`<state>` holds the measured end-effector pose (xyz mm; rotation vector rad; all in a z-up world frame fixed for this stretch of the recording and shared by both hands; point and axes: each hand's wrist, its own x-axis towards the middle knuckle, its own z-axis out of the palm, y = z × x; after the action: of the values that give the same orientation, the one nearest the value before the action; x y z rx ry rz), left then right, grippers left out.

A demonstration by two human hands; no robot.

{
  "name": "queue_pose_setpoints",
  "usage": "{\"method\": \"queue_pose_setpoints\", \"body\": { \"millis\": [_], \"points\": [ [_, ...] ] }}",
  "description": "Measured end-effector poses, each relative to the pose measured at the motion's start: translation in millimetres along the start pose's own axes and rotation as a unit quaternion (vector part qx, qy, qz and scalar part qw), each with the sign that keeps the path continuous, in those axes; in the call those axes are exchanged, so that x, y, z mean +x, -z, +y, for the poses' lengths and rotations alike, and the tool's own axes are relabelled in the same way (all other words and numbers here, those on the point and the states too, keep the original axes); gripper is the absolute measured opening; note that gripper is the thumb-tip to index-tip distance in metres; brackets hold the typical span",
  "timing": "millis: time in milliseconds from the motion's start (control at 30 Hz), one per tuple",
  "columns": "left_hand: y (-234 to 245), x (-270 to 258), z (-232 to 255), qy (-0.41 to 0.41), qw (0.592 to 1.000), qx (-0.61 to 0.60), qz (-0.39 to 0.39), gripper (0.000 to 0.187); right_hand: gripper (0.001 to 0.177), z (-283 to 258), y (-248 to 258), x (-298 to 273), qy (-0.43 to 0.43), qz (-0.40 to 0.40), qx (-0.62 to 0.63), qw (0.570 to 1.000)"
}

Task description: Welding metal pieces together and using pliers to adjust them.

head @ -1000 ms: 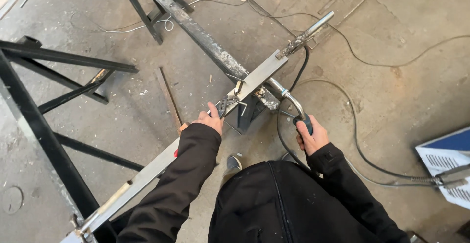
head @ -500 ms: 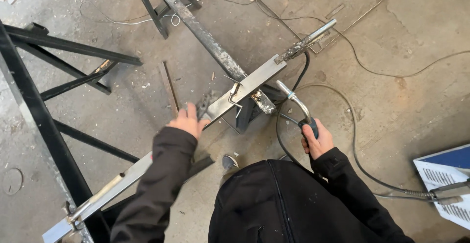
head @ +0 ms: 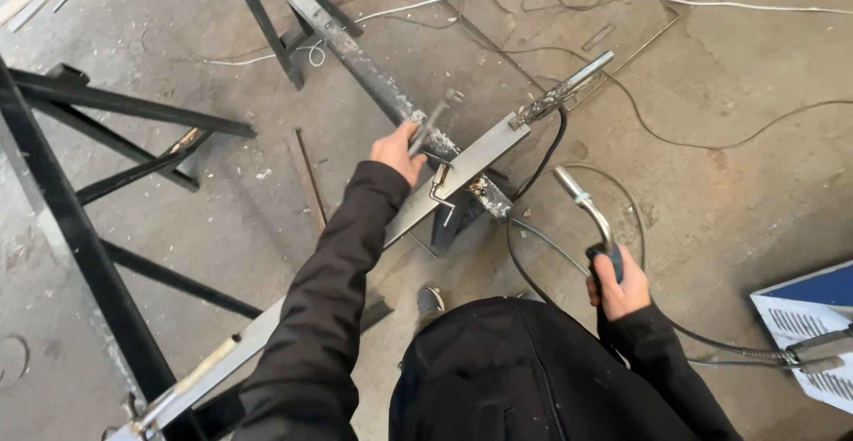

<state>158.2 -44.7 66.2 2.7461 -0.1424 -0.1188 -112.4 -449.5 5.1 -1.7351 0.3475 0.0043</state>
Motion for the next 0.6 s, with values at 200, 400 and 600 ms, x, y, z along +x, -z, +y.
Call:
{"method": "queue_pose_setpoints", "body": {
  "millis": [200,400,600],
  "points": [
    [17.4,-10.5,16.9,-0.006,0.992,0.079,-0.101,0.048,0.038,15.4,3.3,-16.8,0.003,0.038,-0.010,0.999],
    [16.2,-54.7,18.5,0.018,0.993,0.080,-0.090,0.051,0.040,5.0,-10.5,-23.7,0.020,0.055,0.019,0.998],
    [15.5,-120.8,27.1,0.106,0.993,-0.052,0.025,0.040,0.039,-1.4,-25.3,-19.1,0.028,0.035,0.006,0.999]
  ]
}}
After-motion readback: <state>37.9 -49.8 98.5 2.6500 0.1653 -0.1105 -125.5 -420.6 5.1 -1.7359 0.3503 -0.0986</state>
